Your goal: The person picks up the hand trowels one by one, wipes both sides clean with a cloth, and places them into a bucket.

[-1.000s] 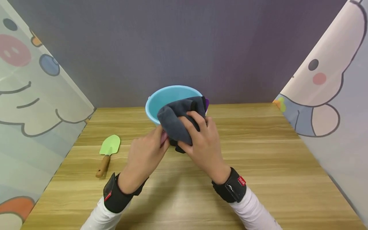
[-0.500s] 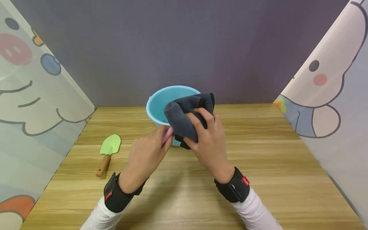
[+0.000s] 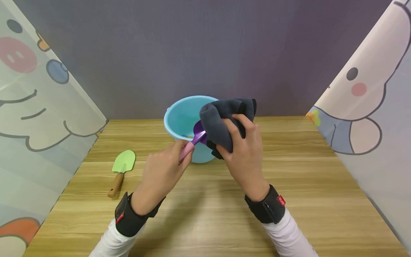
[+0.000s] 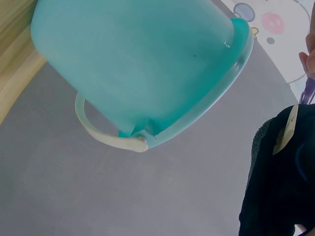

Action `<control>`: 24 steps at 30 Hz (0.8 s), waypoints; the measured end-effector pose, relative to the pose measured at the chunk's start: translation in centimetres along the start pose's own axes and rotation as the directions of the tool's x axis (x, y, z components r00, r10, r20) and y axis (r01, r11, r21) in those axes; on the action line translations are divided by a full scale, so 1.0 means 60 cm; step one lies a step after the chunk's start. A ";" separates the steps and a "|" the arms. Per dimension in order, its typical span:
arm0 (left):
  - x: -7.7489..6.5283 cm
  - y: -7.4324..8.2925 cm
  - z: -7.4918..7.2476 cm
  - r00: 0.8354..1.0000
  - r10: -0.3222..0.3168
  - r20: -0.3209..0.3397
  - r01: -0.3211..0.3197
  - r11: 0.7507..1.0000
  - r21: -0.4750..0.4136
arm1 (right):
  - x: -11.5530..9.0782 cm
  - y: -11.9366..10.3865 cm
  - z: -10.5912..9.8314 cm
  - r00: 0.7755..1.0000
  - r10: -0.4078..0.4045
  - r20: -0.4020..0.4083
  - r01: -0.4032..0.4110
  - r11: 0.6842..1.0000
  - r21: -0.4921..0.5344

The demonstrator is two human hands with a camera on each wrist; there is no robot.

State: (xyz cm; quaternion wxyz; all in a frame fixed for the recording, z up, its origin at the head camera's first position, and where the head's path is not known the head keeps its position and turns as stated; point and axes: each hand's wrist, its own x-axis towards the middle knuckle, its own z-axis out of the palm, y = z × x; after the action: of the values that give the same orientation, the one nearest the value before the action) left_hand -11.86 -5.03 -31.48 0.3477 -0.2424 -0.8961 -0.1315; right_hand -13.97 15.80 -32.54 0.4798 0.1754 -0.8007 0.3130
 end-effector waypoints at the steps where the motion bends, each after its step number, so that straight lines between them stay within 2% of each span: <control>1: 0.000 0.000 0.000 1.000 -0.001 0.002 0.001 1.000 -0.003 | 0.001 0.001 -0.001 1.000 0.006 -0.008 -0.006 1.000 -0.001; 9: 0.000 -0.004 -0.001 0.999 -0.022 0.033 0.023 0.999 -0.040 | 0.007 0.005 -0.007 0.998 0.041 -0.041 -0.042 0.999 -0.009; 15: 0.000 -0.006 -0.002 0.999 -0.017 0.027 0.018 0.999 -0.037 | 0.009 0.006 -0.008 0.996 0.058 -0.061 -0.058 0.998 -0.011; 24: 0.001 -0.013 0.001 0.998 -0.030 0.046 0.033 0.997 -0.073 | 0.011 0.013 -0.010 0.992 0.113 -0.049 -0.114 0.993 -0.023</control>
State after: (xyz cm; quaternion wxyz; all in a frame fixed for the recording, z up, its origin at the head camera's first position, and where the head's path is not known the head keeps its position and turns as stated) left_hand -12.36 -5.64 -31.54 0.3162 -0.2438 -0.9020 -0.1645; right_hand -14.34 16.80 -32.02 0.4825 0.1158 -0.8016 0.3336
